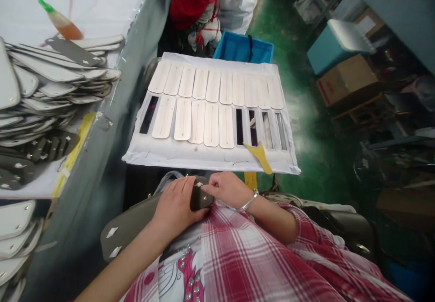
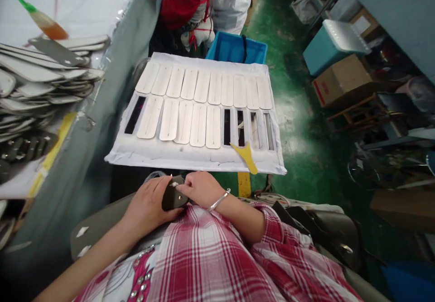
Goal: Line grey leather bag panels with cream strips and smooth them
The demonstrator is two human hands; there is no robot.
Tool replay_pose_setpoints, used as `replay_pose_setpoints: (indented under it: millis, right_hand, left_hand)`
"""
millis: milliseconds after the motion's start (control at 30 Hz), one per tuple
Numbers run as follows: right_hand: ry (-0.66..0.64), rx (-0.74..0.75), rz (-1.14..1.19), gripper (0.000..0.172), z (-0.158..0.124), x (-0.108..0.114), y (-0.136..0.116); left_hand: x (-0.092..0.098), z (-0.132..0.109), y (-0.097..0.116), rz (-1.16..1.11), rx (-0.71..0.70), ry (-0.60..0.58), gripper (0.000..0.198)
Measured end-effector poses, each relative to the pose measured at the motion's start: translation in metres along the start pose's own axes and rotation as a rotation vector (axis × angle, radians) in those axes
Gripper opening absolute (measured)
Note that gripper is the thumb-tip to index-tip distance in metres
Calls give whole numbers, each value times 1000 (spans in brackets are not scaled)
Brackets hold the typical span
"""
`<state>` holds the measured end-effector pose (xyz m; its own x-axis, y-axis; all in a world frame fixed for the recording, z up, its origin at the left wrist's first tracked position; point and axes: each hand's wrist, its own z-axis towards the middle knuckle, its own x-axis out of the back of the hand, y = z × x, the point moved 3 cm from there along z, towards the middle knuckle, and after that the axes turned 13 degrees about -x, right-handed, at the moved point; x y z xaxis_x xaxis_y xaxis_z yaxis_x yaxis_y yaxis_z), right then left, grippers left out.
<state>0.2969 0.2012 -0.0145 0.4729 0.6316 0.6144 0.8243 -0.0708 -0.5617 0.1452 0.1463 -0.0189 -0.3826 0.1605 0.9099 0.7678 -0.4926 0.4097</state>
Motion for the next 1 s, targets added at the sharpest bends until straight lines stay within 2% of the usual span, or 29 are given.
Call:
replay_pose_setpoints:
  millis: [167,567,767,900,1000]
  right_hand:
    - [45,34,-61,29,-2,1,-2]
    - [26,16,-119,25,-6,3,-5]
    - [73,30,-182,26,-7,-1,-3]
    - [90,52,-235,27,-6,-2,-1]
    - [54,21,-234,32,-1,-3,5]
  left_hand:
    - [-1,3,1,11,23,0,64]
    - [-3,-1,2,25,33,18,64]
    - [-3,1,3,53,33,-2,77]
    - [-2,2,6,76,30,-14,71]
    - [-2,4,8,94,46,-28,67]
